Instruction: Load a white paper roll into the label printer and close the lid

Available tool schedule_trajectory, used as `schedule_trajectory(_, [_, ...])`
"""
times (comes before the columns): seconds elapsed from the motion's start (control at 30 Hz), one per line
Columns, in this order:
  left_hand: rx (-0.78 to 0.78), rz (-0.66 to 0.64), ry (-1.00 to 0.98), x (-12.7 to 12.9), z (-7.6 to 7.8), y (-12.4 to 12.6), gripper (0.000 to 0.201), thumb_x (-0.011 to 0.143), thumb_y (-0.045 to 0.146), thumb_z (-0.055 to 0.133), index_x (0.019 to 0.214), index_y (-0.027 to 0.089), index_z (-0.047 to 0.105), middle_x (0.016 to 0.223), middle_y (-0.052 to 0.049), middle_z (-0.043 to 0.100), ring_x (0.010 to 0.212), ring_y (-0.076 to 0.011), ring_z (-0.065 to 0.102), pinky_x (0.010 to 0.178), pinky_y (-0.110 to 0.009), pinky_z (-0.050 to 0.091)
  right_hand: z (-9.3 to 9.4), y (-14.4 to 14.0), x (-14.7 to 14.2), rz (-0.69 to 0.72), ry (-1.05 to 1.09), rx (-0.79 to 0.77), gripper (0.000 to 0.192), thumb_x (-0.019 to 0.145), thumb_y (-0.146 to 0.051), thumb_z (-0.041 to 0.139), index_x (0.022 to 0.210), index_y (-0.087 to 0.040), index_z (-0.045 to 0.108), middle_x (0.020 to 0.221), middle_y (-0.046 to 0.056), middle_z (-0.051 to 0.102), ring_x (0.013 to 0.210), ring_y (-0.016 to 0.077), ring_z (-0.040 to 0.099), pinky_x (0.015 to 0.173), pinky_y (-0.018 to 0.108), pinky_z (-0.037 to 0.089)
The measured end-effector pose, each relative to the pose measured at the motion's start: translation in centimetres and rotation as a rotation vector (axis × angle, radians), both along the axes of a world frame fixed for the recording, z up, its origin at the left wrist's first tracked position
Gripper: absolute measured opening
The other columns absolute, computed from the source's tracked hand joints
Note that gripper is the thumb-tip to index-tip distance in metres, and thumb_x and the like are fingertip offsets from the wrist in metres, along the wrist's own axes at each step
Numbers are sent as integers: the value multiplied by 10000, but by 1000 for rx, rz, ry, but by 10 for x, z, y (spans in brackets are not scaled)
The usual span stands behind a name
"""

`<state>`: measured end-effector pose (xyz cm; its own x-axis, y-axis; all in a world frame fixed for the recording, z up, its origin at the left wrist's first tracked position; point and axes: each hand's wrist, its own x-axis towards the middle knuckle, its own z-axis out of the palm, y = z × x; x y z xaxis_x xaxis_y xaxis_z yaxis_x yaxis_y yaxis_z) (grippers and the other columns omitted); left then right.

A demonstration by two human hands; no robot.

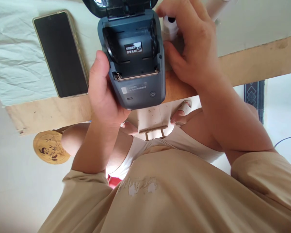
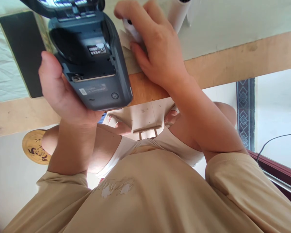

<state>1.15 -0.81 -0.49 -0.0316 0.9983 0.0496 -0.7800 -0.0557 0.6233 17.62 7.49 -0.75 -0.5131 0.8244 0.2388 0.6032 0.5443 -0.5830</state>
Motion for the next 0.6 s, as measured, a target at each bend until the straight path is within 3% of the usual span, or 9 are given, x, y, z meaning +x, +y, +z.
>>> schedule_trajectory(0.07, [11, 5, 24, -2, -1, -1, 634, 1011, 429, 117, 846, 108, 638, 1103, -69, 668, 1397, -263, 518, 1140, -543, 476, 0, 0, -2, -49, 69, -63, 517, 809, -194, 484, 1325, -220, 506, 1214, -70, 562, 1067, 13, 551, 1032, 176, 504])
schedule_trajectory(0.2, [-49, -23, 64, -7, 0, -3, 505, 1011, 354, 195, 911, 121, 632, 868, -50, 653, 1379, -250, 541, 1166, -578, 433, 10, 0, -9, -198, 268, -228, 336, 800, -227, 397, 1127, -169, 448, 1027, -52, 553, 864, -33, 553, 642, 89, 458])
schedule_trajectory(0.3, [-53, -7, 73, -7, 2, -4, 509, 1014, 350, 168, 901, 121, 609, 832, -51, 635, 1419, -219, 499, 1206, -557, 391, 27, 0, -13, -240, 532, -645, 330, 807, -123, 253, 1097, -231, 368, 1065, -72, 552, 803, -33, 581, 540, 101, 440])
schedule_trajectory(0.37, [-30, 17, 86, -4, 3, -3, 521, 1013, 329, 137, 881, 115, 594, 859, -58, 638, 1433, -206, 482, 1222, -543, 368, 37, -2, -16, -269, 716, -975, 248, 874, -168, 190, 1031, -240, 369, 1036, -89, 542, 768, -35, 590, 522, 111, 447])
schedule_trajectory(0.4, [-26, 27, 88, -3, 3, -3, 524, 1013, 318, 128, 876, 112, 590, 874, -60, 641, 1433, -208, 482, 1221, -546, 367, 41, -3, -17, -278, 767, -1047, 196, 899, -210, 208, 1000, -235, 373, 999, -93, 532, 783, -35, 601, 540, 110, 467])
schedule_trajectory(0.47, [-44, 41, 90, -1, 2, -3, 548, 1018, 360, 124, 888, 109, 594, 892, -66, 652, 1425, -228, 493, 1199, -568, 394, 45, -8, -19, -276, 762, -975, 102, 883, -228, 341, 979, -218, 374, 922, -95, 508, 791, -33, 607, 572, 102, 492])
schedule_trajectory(0.6, [-117, 59, 141, -2, 1, -3, 533, 997, 449, 209, 939, 149, 647, 932, -74, 681, 1413, -271, 506, 1112, -558, 512, 43, -15, -21, -300, 689, -703, 280, 785, -96, 443, 1038, -191, 375, 898, -93, 499, 861, -18, 618, 650, 107, 554])
